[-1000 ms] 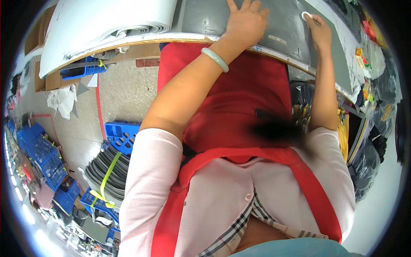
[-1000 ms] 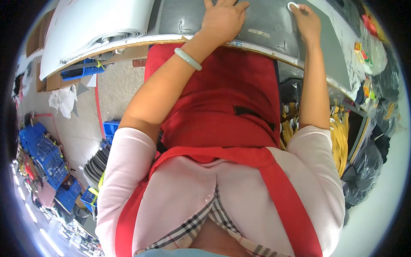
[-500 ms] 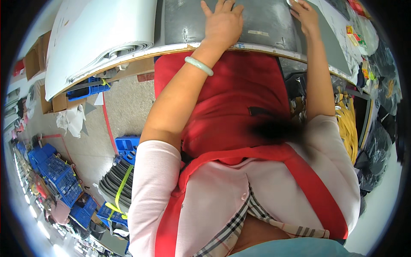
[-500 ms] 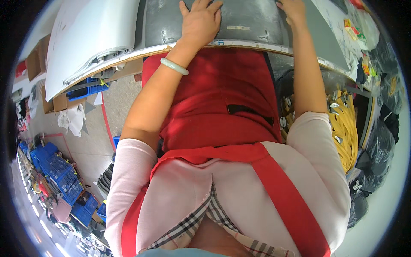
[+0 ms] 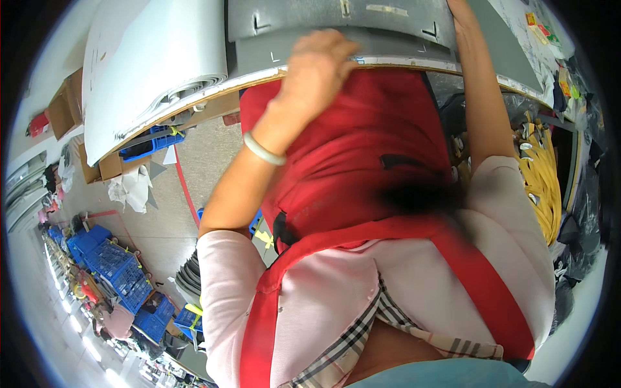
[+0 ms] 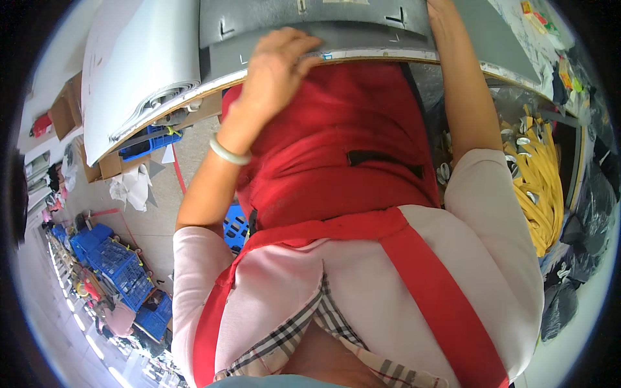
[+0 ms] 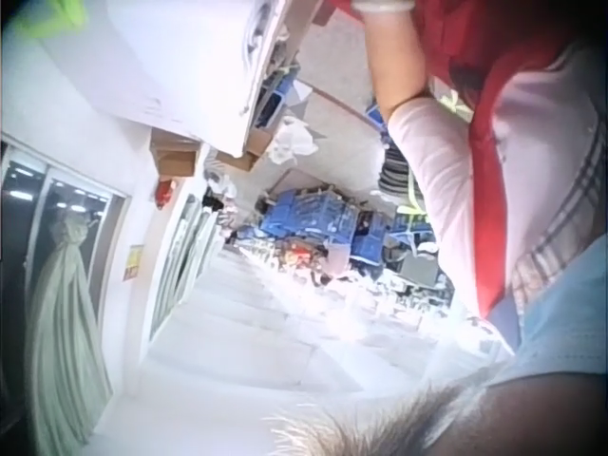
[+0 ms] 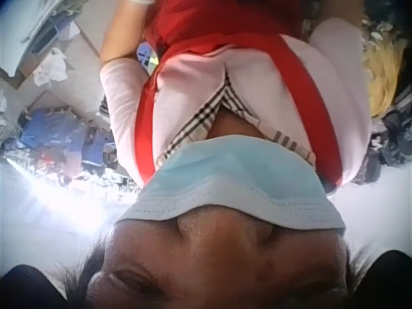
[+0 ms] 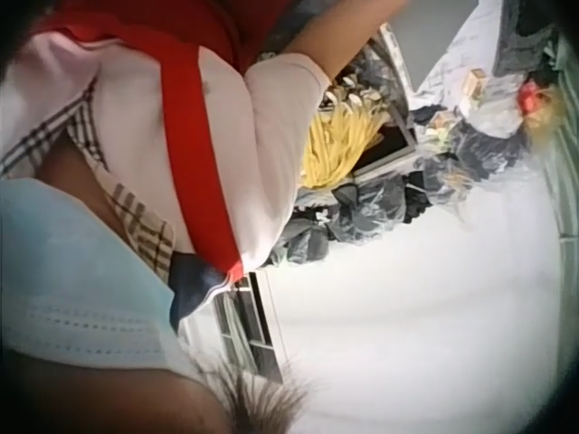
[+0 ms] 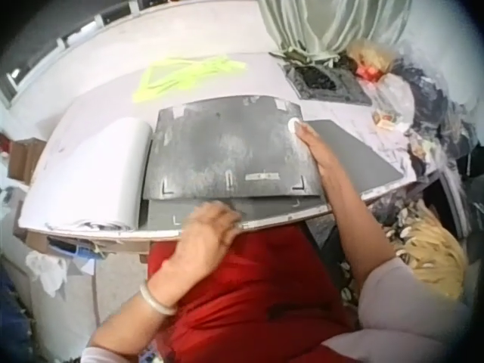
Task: The recorder is using a small circular tool to press or smooth a white material onto a metal component at a manufacturing workstation.
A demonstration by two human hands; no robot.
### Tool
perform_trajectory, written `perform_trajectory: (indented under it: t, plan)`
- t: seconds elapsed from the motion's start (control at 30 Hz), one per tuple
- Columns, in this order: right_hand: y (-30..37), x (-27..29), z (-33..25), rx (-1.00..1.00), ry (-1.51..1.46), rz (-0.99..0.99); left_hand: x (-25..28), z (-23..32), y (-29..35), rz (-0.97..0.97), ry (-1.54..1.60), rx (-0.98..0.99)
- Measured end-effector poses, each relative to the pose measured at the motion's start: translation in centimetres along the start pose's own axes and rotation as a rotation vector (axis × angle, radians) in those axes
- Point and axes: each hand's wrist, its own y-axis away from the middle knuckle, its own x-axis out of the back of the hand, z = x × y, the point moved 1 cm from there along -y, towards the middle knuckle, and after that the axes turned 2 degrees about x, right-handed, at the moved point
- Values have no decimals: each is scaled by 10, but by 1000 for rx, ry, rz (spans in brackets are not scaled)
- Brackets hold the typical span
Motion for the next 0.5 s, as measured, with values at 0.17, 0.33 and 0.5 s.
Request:
perform_trajectory:
  t: [0.17,0.33,0.5]
  plan:
    - [1,7,13,-71,-38,80,8,-52,1,-160,145,93]
    - [2,9,14,-83,0,121,15,-58,-7,-264,247,168]
    - [4,9,16,-142,-23,130,19,-52,0,-253,255,140]
